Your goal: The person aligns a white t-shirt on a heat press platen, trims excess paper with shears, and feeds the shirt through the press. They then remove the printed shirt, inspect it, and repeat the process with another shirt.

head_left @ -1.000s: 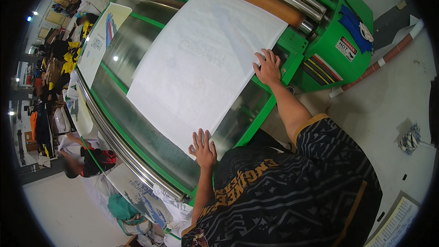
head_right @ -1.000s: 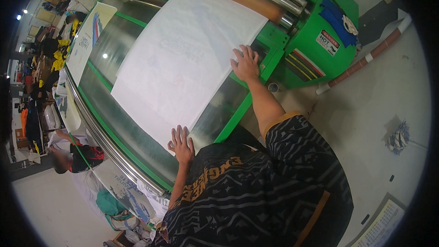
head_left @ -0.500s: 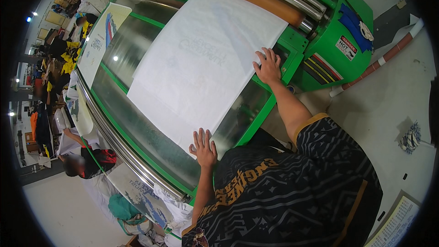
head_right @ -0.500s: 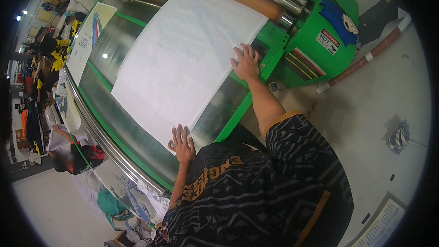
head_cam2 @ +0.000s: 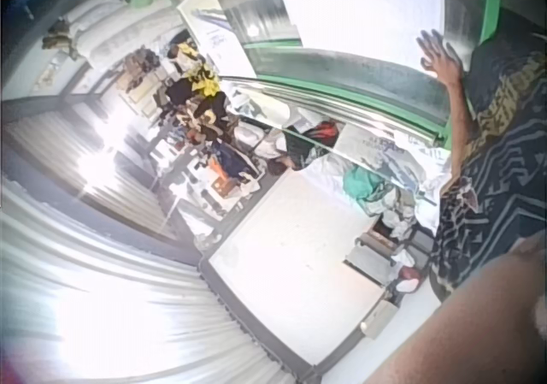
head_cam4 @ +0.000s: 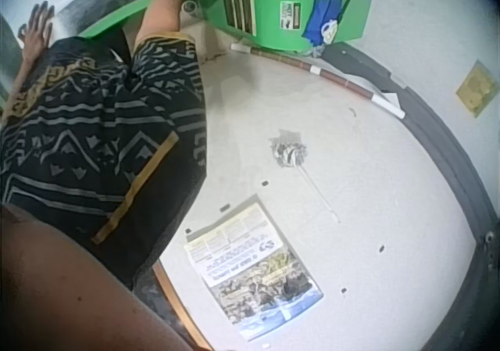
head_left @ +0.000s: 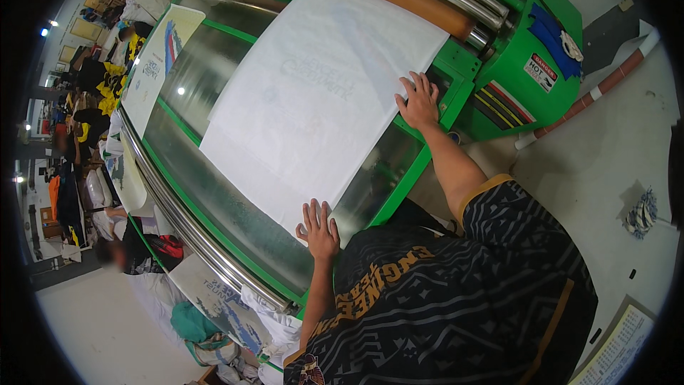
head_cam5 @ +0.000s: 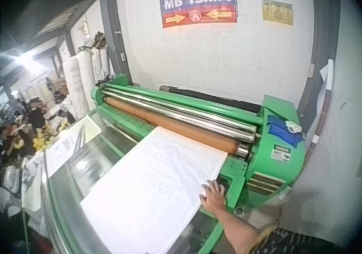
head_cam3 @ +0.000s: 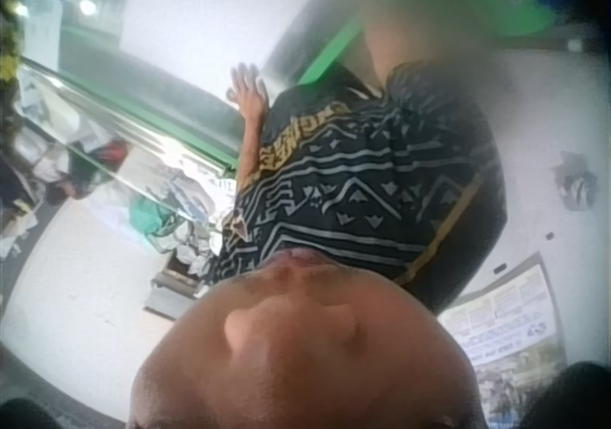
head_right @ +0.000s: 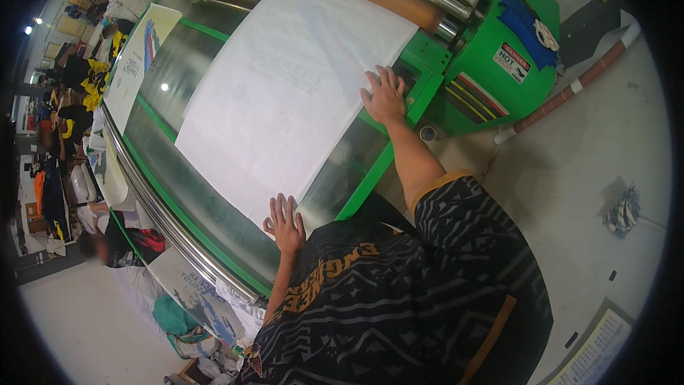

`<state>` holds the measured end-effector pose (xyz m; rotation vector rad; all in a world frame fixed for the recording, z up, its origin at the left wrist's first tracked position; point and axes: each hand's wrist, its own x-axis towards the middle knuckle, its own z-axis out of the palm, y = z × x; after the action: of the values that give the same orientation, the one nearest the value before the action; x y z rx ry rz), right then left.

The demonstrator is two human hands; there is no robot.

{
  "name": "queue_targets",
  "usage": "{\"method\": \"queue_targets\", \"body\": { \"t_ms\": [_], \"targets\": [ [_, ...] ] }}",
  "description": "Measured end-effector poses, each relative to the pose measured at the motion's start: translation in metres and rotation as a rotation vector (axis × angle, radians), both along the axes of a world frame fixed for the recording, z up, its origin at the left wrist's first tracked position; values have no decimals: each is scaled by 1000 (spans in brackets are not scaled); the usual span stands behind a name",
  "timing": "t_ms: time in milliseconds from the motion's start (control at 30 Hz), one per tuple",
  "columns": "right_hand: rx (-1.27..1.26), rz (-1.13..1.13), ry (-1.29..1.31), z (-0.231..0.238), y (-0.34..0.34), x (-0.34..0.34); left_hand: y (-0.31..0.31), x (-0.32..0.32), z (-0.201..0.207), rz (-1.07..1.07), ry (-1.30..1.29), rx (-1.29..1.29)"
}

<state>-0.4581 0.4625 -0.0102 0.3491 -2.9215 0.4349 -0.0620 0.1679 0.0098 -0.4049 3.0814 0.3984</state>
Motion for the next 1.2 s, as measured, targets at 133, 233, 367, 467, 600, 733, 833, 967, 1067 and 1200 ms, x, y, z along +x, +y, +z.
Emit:
{"method": "queue_targets", "body": {
  "t_ms": [133,233,367,467,600,733,833,967,1067,1200],
  "targets": [
    [3,-5,4,0,-1,0,0,0,0,2,3,2],
    [0,-5,6,0,0,0,0,-1,0,-1,10,0],
    [0,-5,11,-2,1,-1,0,0,-1,1,13,-15],
    [-3,-8,10,-3,0,0,0,0,-2,2,21,-28],
    [-1,-15,7,-1,-1,0,-1,1,-3,-2,32,-30],
    [8,-23,-15,1,-2,0,-1,1,-3,6,26,-41],
    [4,-33,-20,2,-2,-2,3,-8,5,27,48,-89],
    [2,-26,8,0,0,0,-7,-68,15,85,166,25],
    [1,-9,15,2,-4,-1,-32,-120,10,184,170,13],
    [3,-5,8,1,-1,0,-58,-161,7,285,119,9]
  ]
}}
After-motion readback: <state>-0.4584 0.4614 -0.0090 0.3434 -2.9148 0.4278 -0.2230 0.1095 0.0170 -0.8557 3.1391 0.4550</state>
